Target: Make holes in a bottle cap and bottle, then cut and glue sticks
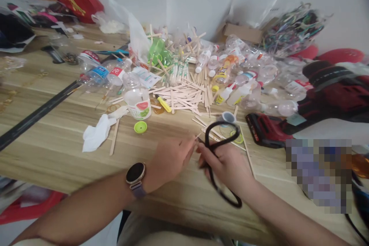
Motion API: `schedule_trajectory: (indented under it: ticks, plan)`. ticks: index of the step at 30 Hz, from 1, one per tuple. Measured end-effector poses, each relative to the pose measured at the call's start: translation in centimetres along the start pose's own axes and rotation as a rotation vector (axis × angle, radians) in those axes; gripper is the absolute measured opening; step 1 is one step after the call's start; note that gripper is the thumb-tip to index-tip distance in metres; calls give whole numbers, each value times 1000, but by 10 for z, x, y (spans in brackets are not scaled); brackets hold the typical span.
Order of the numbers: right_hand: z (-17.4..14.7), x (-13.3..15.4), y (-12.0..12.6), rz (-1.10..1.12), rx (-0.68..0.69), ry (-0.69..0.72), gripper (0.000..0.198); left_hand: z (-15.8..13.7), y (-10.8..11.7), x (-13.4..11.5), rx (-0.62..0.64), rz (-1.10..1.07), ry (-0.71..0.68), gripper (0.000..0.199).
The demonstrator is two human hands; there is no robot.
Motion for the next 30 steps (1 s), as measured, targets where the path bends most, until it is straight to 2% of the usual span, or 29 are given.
schedule_trajectory:
  ticks: [2, 4, 5, 7, 10, 12, 14, 15, 16, 18, 20, 25, 27, 28, 30]
  plan:
    - [-3, 3, -11, 319, 95, -215, 58, 0, 2, -1, -24, 21, -30, 35]
    - [-8, 5, -21, 676, 126, -454, 54, 1, 3, -1, -11, 9, -41, 30]
    - [-10, 6, -25, 800, 114, -539, 53, 1, 4, -1, 0, 9, -45, 28]
    - [-13, 6, -29, 880, 81, -610, 55, 2, 5, -2, 8, 14, -74, 27]
    - [-12, 5, -25, 721, 63, -543, 57, 2, 6, -4, -16, 16, -70, 29]
    - [-7, 4, -15, 458, -47, -353, 57, 0, 6, -3, -47, -12, -3, 29]
    - [-4, 7, -3, 217, -222, -139, 53, -1, 5, -2, -66, -60, 59, 30]
    - [-3, 8, 0, 159, -277, -83, 52, -1, 5, -2, -58, -92, 79, 30]
    - [-3, 9, 0, 156, -272, -81, 52, -2, 4, -2, -46, -120, 90, 30]
    - [-6, 8, -6, 309, -124, -223, 54, -1, 3, -1, -18, -157, 81, 30]
    - [-12, 10, -15, 580, 46, -420, 55, 0, 4, -2, -20, -161, 26, 30]
    - [-26, 24, -25, 1221, 197, -773, 42, 3, 12, -4, -96, -82, -140, 30]
    - [-28, 26, -27, 1354, 220, -828, 40, 3, 15, -5, -135, -58, -171, 31]
    - [-28, 26, -28, 1343, 220, -816, 41, 3, 15, -5, -144, -59, -171, 31]
    - [-25, 20, -27, 1119, 176, -696, 45, 2, 13, -5, -111, -76, -126, 31]
Point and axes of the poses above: each hand's wrist, its own z-axis towards the middle knuckle, its own y-axis out of the back of the hand, x = y × z, the point moved 4 cm from there along z, towards the middle knuckle, and after that the axes turned 12 degrees about -x, right-handed, at the moved point
